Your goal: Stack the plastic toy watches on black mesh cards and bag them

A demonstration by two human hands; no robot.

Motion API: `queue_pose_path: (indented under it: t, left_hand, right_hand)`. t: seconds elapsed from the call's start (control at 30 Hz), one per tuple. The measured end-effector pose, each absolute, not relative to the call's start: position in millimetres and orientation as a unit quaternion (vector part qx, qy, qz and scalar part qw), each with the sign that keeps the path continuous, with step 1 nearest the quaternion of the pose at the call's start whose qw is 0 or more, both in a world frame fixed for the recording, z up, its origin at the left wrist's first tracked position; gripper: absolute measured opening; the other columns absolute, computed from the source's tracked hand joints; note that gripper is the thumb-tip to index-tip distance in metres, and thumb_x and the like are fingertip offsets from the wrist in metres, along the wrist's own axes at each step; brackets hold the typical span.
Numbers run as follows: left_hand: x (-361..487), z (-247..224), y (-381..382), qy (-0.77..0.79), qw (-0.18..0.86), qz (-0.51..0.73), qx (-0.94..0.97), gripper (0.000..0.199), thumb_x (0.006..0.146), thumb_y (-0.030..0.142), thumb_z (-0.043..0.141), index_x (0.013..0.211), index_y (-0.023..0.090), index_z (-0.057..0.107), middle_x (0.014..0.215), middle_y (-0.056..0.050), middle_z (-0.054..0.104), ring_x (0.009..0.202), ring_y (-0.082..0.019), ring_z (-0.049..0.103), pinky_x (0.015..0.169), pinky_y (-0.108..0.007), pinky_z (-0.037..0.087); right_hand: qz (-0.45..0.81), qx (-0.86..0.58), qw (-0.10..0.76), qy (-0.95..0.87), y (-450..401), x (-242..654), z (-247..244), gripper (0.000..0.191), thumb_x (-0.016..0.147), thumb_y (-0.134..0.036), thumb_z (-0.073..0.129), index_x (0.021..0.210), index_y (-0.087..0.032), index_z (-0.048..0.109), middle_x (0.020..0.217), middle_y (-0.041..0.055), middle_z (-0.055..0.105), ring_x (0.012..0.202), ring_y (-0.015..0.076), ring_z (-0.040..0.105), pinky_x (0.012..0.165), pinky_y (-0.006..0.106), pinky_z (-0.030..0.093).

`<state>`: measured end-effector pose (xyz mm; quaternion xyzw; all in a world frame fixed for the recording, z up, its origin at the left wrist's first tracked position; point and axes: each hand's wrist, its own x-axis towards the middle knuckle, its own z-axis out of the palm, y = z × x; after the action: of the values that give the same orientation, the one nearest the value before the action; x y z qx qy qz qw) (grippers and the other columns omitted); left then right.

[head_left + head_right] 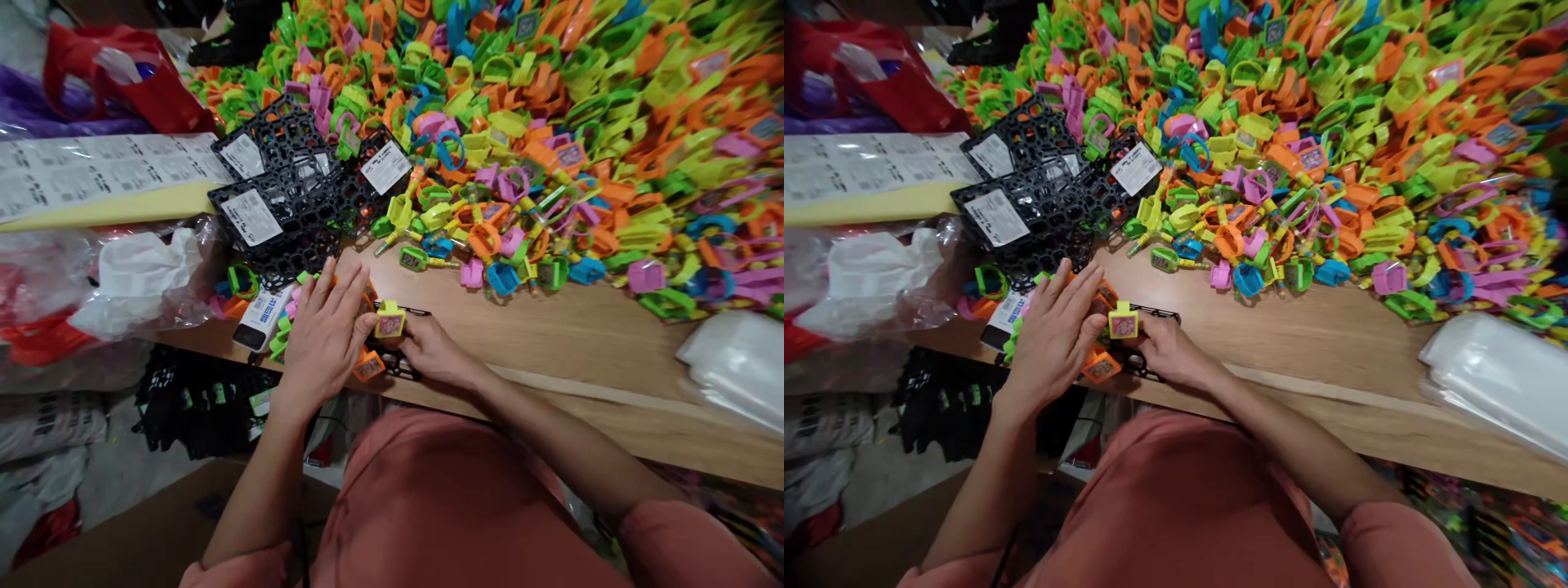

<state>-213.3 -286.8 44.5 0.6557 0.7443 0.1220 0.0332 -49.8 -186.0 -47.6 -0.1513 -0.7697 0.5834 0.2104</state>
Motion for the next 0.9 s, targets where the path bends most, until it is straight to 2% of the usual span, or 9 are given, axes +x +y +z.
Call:
queue_pose_path:
  t: [0.27, 0.43, 0.6, 0.67, 0.83, 0.9]
  left_hand:
    - [-212.3, 45.5, -283.1, 0.751, 0.05, 0.112, 0.648, 0.068, 0.108, 0.055, 0.016, 0.159, 0.015, 0.039, 0.164, -0.01, 0.043, 0.16, -0.032, 0.02, 0.13, -0.056, 0.019]
    - [-211.8, 48.8, -285.8, 0.747, 0.059, 0.111, 0.653, 0.065, 0.109, 0.055, 0.022, 0.161, 0.018, 0.035, 0.166, -0.009, 0.04, 0.161, -0.032, 0.017, 0.13, -0.056, 0.016]
    - [-205.0, 55.8, -284.8, 0.744, 0.089, 0.1, 0.655, 0.066, 0.108, 0.055, 0.022, 0.162, 0.016, 0.032, 0.168, -0.011, 0.035, 0.161, -0.034, 0.014, 0.13, -0.06, 0.011]
    - [-202.8, 55.8, -280.7, 0.75, 0.083, 0.096, 0.65, 0.069, 0.108, 0.057, 0.023, 0.161, 0.015, 0.033, 0.168, -0.013, 0.035, 0.161, -0.034, 0.015, 0.129, -0.062, 0.01]
    - [-203.4, 51.1, -274.1, 0.738, 0.071, 0.088, 0.665, 0.071, 0.108, 0.058, 0.021, 0.16, 0.011, 0.033, 0.168, -0.015, 0.034, 0.161, -0.033, 0.016, 0.129, -0.061, 0.01]
    - [-203.5, 49.9, -274.7, 0.729, 0.063, 0.089, 0.676, 0.07, 0.108, 0.057, 0.023, 0.16, 0.012, 0.034, 0.168, -0.015, 0.034, 0.161, -0.032, 0.016, 0.13, -0.06, 0.011]
  right_hand:
    - [0.56, -0.118, 0.206, -0.794, -187.9, -42.3, -62.6, 0.019, 0.091, -0.011, 0.046, 0.098, -0.019, 0.061, 0.086, 0.0015, 0.066, 0.075, 0.016, 0.058, 0.073, 0.027, 0.047]
    - [0.506, -0.067, 0.223, -0.831, -190.4, -46.6, -63.2, 0.024, 0.087, -0.005, 0.04, 0.097, -0.019, 0.057, 0.087, 0.0048, 0.065, 0.076, 0.0181, 0.057, 0.072, 0.029, 0.047]
    - [0.452, -0.017, 0.244, -0.858, -185.6, -49.6, -70.0, 0.025, 0.09, -0.004, 0.04, 0.103, -0.019, 0.056, 0.088, 0.0068, 0.065, 0.077, 0.0203, 0.059, 0.071, 0.03, 0.048]
    - [0.44, -0.002, 0.242, -0.865, -185.2, -47.0, -73.3, 0.027, 0.089, -0.003, 0.04, 0.104, -0.019, 0.056, 0.09, 0.0072, 0.065, 0.079, 0.0204, 0.06, 0.073, 0.03, 0.05]
    - [0.442, -0.048, 0.206, -0.872, -197.4, -47.2, -75.0, 0.03, 0.088, -0.002, 0.039, 0.104, -0.019, 0.058, 0.097, 0.0088, 0.067, 0.093, 0.0224, 0.062, 0.088, 0.037, 0.052]
    - [0.455, -0.04, 0.178, -0.872, -200.2, -52.4, -70.6, 0.029, 0.088, -0.003, 0.04, 0.103, -0.018, 0.06, 0.098, 0.0086, 0.068, 0.091, 0.0215, 0.061, 0.087, 0.036, 0.051]
